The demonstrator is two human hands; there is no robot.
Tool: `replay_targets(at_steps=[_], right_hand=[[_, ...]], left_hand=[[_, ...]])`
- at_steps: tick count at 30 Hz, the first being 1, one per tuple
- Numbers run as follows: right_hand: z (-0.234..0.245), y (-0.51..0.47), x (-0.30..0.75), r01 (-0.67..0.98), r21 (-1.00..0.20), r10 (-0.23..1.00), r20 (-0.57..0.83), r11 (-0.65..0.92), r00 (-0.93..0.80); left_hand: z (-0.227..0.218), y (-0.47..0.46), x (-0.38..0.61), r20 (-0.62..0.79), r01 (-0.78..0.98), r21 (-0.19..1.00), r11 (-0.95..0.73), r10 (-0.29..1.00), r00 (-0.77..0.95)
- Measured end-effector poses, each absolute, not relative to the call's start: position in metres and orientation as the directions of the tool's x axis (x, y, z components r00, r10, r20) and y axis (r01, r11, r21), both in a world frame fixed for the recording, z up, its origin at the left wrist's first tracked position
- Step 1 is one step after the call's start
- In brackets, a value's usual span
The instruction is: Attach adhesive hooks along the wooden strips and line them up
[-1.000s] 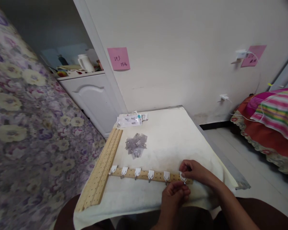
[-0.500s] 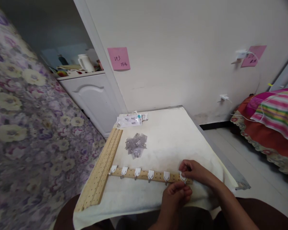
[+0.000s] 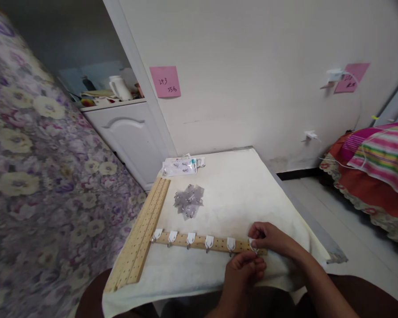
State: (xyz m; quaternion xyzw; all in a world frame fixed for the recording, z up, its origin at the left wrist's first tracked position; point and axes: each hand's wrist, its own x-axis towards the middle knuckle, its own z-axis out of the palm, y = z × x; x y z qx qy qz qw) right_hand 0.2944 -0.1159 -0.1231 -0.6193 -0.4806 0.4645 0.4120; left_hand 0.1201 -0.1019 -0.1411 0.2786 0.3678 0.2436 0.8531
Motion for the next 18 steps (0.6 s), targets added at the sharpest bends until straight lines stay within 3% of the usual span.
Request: replay_targets(at_steps=[18], right_hand=[[-0.1309,-0.1109,0.2973,0.203,-0.949,0.970,-0.236,-0.241,0.053]], left_hand=[[-0.1466,-0.1007,0.1185,-0.471,-0.186,0.680,0.710,0.617,0.631]])
